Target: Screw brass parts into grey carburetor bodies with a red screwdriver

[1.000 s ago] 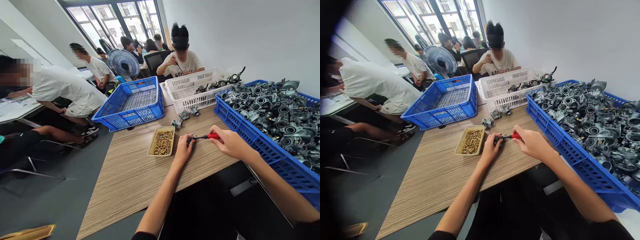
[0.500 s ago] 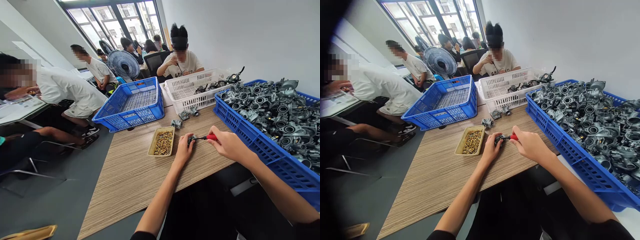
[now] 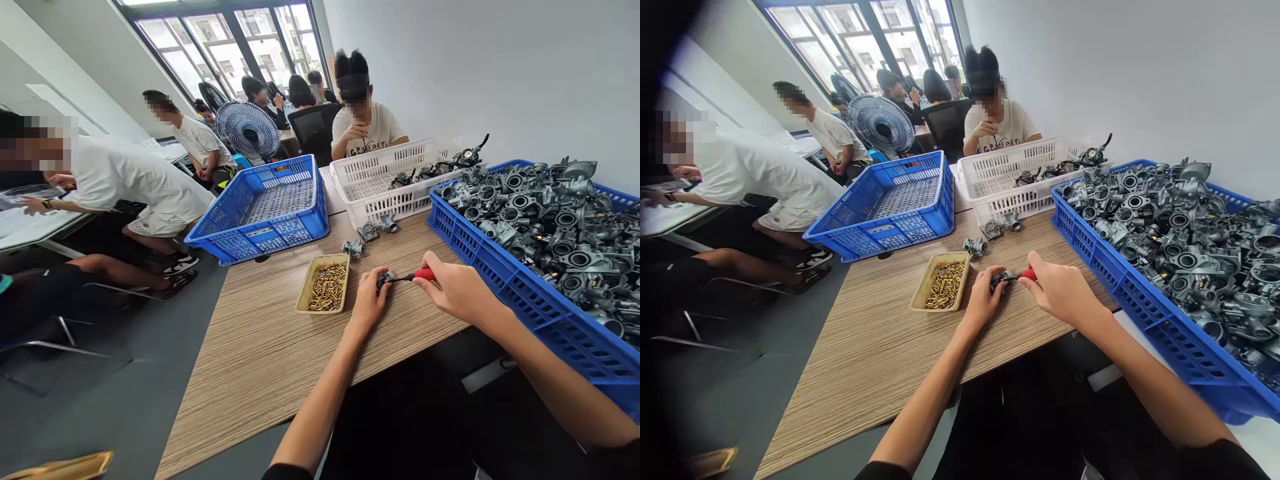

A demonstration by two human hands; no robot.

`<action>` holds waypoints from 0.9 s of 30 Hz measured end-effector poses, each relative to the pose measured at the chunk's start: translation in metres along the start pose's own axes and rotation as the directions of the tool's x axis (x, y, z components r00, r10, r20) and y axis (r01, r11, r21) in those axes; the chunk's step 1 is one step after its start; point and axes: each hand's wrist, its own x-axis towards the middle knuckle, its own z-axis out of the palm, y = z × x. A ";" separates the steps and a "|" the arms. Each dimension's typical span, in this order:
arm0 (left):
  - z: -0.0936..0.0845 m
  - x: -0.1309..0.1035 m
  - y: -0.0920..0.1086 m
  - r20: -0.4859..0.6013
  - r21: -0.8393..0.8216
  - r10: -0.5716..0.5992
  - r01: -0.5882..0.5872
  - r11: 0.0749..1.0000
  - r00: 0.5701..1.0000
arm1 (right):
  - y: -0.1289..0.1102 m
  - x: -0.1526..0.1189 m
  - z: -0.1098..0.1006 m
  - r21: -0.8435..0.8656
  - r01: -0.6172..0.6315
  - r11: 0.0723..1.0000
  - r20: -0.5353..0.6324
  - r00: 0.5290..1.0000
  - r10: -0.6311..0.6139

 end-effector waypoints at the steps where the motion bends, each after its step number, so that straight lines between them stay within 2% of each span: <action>1: 0.000 0.000 0.000 0.001 -0.003 -0.001 0.001 1.000 1.000 | -0.002 0.000 0.001 -0.035 -0.024 0.999 -0.004 1.000 0.024; 4: 0.000 0.000 0.000 0.007 -0.012 0.004 -0.004 1.000 1.000 | -0.004 -0.001 0.000 -0.064 -0.032 0.997 -0.004 0.999 0.032; 9: -0.001 0.000 0.001 0.012 -0.008 0.002 -0.002 1.000 1.000 | -0.003 -0.004 -0.001 0.006 0.060 0.998 0.012 0.998 -0.060; 14: -0.001 0.000 0.001 0.014 -0.008 -0.004 0.004 1.000 1.000 | -0.006 -0.002 0.002 -0.111 -0.048 0.993 0.000 0.999 0.048; 20: -0.001 0.000 0.001 0.010 -0.002 0.005 -0.005 1.000 1.000 | -0.004 -0.005 -0.003 0.020 0.051 0.999 0.028 0.998 -0.051; 27: -0.001 0.000 0.002 0.011 0.020 0.015 -0.015 1.000 1.000 | -0.009 -0.003 0.001 -0.114 -0.041 0.993 0.030 0.999 0.045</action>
